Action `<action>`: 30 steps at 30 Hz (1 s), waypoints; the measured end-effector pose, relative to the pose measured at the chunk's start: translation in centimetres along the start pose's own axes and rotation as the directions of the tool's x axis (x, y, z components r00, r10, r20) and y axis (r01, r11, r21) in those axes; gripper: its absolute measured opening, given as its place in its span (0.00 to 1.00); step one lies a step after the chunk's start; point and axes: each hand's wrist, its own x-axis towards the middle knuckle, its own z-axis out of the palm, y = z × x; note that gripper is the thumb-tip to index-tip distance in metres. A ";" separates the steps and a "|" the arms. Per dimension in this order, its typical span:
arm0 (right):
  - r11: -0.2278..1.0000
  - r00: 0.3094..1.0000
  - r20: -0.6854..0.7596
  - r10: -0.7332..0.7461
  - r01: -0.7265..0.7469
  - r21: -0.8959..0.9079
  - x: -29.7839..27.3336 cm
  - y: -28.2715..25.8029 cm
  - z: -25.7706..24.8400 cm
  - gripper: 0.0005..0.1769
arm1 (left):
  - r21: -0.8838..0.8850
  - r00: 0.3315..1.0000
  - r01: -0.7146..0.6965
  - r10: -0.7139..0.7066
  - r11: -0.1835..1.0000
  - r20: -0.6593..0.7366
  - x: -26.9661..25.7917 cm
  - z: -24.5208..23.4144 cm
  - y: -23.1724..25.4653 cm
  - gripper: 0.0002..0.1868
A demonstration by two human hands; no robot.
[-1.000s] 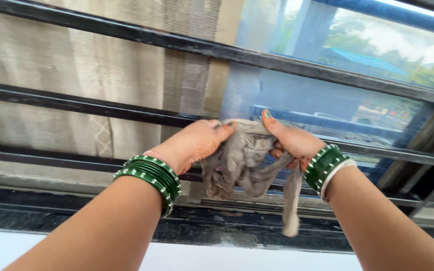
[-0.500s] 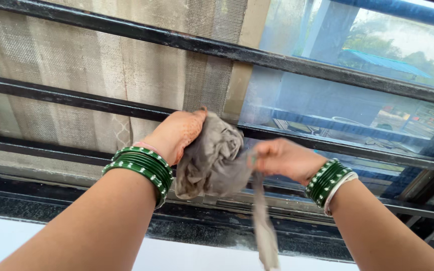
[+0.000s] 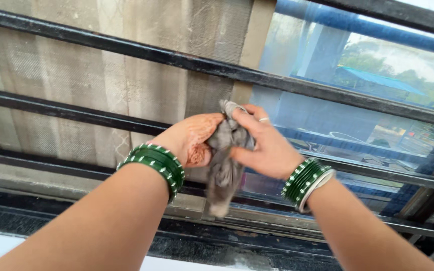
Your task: The person wipes a metal window frame and glass with a cloth, then rinses the cloth in a small pink bucket and continues wiping the window.
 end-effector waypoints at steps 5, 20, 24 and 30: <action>0.881 0.876 -0.145 0.460 -0.471 -0.050 2.0 -1.5 -3.3 0.40 | 0.145 0.870 0.376 -0.295 0.915 -0.394 -0.2 2.5 4.5 0.29; 0.730 0.942 -0.324 -0.084 -0.163 -0.663 11.3 1.4 -1.8 0.26 | 0.988 0.567 0.127 0.810 0.093 -0.149 5.0 -0.5 3.4 0.40; 0.706 0.938 -0.329 -0.109 -0.160 -0.690 8.3 1.7 -2.2 0.32 | 0.982 0.564 0.179 0.824 -0.057 -0.055 4.4 -1.5 1.7 0.44; 0.575 0.903 -0.428 0.032 -0.367 -0.731 3.3 5.5 -5.5 0.29 | 0.948 0.577 0.271 0.816 -0.169 -0.020 4.4 -1.5 1.5 0.44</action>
